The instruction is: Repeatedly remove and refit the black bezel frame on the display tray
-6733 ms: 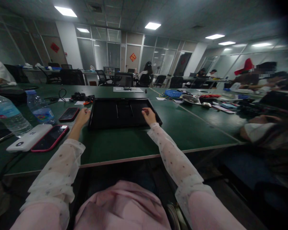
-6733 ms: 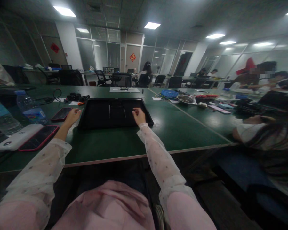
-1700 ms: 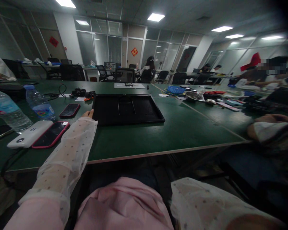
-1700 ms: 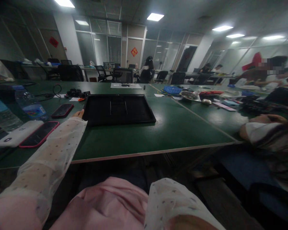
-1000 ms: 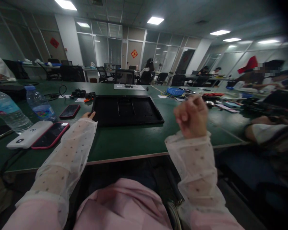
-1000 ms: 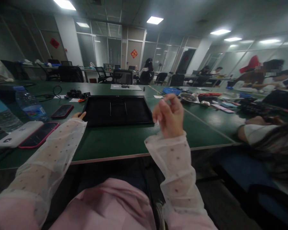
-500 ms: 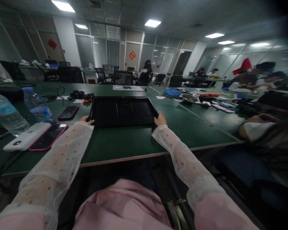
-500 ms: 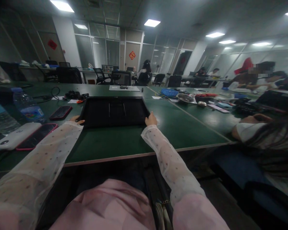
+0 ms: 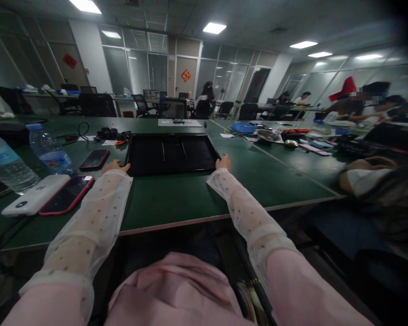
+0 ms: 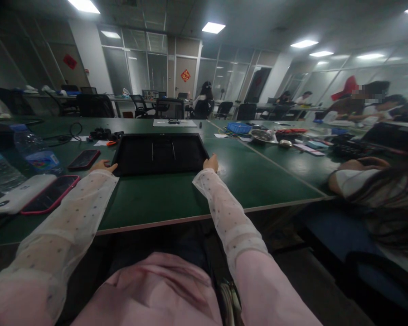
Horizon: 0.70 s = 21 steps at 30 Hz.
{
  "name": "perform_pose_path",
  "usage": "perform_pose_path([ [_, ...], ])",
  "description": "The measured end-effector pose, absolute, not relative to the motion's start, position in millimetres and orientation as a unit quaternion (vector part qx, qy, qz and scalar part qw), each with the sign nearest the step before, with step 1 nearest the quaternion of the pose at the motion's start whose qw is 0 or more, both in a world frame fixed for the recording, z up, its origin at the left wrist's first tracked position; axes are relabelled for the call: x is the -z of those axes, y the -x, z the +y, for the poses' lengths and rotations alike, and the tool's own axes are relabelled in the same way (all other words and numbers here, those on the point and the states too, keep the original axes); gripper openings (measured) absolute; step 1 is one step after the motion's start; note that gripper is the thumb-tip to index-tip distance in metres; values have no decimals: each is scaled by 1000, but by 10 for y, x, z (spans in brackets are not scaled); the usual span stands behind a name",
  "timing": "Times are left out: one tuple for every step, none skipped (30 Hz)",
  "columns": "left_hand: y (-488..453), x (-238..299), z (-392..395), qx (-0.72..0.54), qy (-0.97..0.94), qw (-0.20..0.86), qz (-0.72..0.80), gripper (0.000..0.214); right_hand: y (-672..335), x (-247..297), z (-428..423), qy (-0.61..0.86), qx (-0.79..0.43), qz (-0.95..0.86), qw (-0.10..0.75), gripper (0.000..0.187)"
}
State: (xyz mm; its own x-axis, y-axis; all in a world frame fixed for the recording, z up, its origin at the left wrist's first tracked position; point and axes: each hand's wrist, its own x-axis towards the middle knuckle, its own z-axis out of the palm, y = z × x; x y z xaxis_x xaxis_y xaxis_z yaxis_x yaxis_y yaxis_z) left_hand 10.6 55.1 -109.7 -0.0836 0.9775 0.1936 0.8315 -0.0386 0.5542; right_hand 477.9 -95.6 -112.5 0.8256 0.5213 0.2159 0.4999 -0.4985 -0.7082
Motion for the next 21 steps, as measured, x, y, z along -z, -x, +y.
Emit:
perform_pose_path([
  [-129,1086,539,-278,-652,128,694,48,-4768,1118,-942,864,-13,-292,411,56],
  [-149,1080,529,-276,-643,127,703,46,-4765,1115,-933,861,-12,-290,418,54],
  [-165,1081,524,-273,-638,126,709,45,-4770,1114,-929,858,-10,-291,424,52],
  [-177,1086,521,-266,-638,124,711,42,-4778,1115,-932,856,-6,-293,427,50],
  [-185,1095,520,-256,-638,123,716,39,-4789,1117,-938,854,-2,-298,426,48],
  [-188,1106,518,-242,-637,122,721,37,-4799,1118,-947,854,1,-307,421,45],
  [-187,1116,513,-230,-640,119,724,36,-4807,1118,-958,854,2,-317,413,42],
  [-182,1123,502,-222,-646,114,722,37,-4810,1117,-968,854,2,-328,404,40],
  [-174,1125,483,-219,-654,108,716,38,-4810,1115,-977,854,1,-337,395,39],
  [-163,1118,457,-220,-664,100,708,40,-4805,1111,-985,855,-1,-342,389,39],
  [-153,1103,424,-220,-673,90,701,40,-4797,1107,-990,856,-3,-346,384,39],
  [-144,1077,386,-219,-683,76,693,40,-4787,1101,-995,857,-5,-349,380,40],
  [-139,1042,345,-213,-693,62,686,38,-4775,1094,-1000,858,-4,-348,376,40],
  [-138,1001,304,-203,-703,47,680,38,-4761,1084,-1004,862,6,-343,374,40],
  [-145,957,264,-193,-713,33,673,38,-4746,1071,-1010,867,25,-330,372,39],
  [-161,913,225,-184,-722,20,667,39,-4727,1054,-1017,872,52,-316,371,37],
  [-189,872,188,-176,-730,10,660,40,-4703,1033,-1024,873,85,-306,369,35],
  [-230,838,153,-171,-736,4,655,41,-4669,1009,-1030,871,118,-307,365,32],
  [-286,810,118,-165,-742,-1,649,42,-4620,983,-1034,864,142,-325,357,29],
  [-357,789,84,-159,-750,-6,642,41,-4551,957,-1033,854,154,-360,343,28],
  [-444,775,50,-151,-758,-10,634,41,-4459,932,-1027,840,155,-406,324,28],
])
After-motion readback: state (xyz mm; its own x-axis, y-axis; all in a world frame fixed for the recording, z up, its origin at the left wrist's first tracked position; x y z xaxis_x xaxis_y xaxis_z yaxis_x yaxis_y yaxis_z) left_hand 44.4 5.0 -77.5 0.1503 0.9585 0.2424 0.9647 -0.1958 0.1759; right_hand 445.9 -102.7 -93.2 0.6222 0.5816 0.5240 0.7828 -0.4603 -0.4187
